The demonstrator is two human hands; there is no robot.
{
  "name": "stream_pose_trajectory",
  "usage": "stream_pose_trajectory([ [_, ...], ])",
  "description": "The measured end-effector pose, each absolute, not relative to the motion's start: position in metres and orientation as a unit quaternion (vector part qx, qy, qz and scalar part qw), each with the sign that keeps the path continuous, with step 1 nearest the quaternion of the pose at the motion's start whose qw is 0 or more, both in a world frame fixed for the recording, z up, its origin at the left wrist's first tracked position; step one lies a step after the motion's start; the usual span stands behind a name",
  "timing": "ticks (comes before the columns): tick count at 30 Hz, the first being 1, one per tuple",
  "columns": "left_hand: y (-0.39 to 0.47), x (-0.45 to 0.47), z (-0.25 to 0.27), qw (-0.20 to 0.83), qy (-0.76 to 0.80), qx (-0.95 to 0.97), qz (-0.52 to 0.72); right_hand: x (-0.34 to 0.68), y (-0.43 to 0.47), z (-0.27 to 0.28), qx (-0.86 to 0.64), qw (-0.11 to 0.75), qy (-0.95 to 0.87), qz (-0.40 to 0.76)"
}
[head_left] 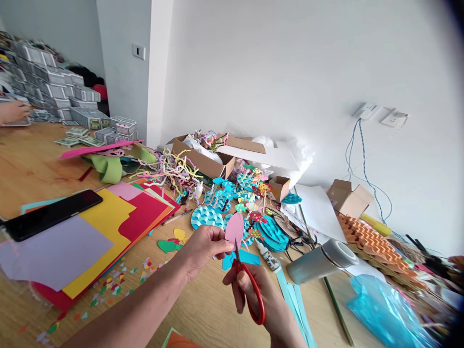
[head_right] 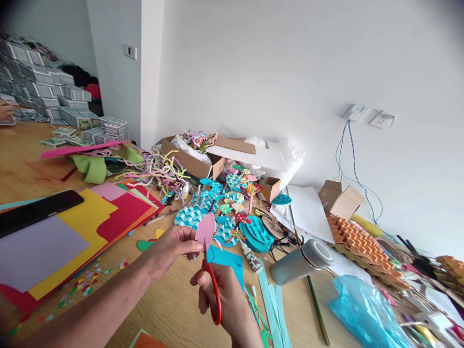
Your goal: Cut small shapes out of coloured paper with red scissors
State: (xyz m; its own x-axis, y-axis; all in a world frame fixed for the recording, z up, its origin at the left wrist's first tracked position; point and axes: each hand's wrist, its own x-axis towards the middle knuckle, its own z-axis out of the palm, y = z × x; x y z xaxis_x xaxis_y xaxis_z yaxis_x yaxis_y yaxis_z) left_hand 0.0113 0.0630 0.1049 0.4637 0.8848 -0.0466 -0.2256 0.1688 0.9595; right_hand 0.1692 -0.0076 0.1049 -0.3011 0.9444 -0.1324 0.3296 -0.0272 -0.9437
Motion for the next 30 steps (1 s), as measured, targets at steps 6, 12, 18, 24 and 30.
stream_pose_trajectory([
  [6, 0.0635, 0.0108, 0.1054, 0.689, 0.325, 0.507, 0.403, 0.1681, -0.0072, 0.1063, -0.503, 0.31, -0.627, 0.508],
  [12, 0.0641, 0.0113, 0.1043, 0.695, 0.328, 0.5, 0.4, 0.1677, -0.0072, 0.1056, -0.51, 0.315, -0.609, 0.52],
  [18, 0.0638, 0.0107, 0.1045, 0.697, 0.329, 0.495, 0.402, 0.1688, -0.007, 0.1052, -0.513, 0.309, -0.607, 0.521],
  [24, 0.0622, 0.0111, 0.1084, 0.694, 0.323, 0.503, 0.402, 0.1689, -0.0077, 0.1086, -0.516, 0.296, -0.622, 0.51],
  [30, 0.0619, 0.0108, 0.1075, 0.696, 0.322, 0.501, 0.401, 0.1687, -0.0073, 0.1088, -0.514, 0.298, -0.623, 0.509],
])
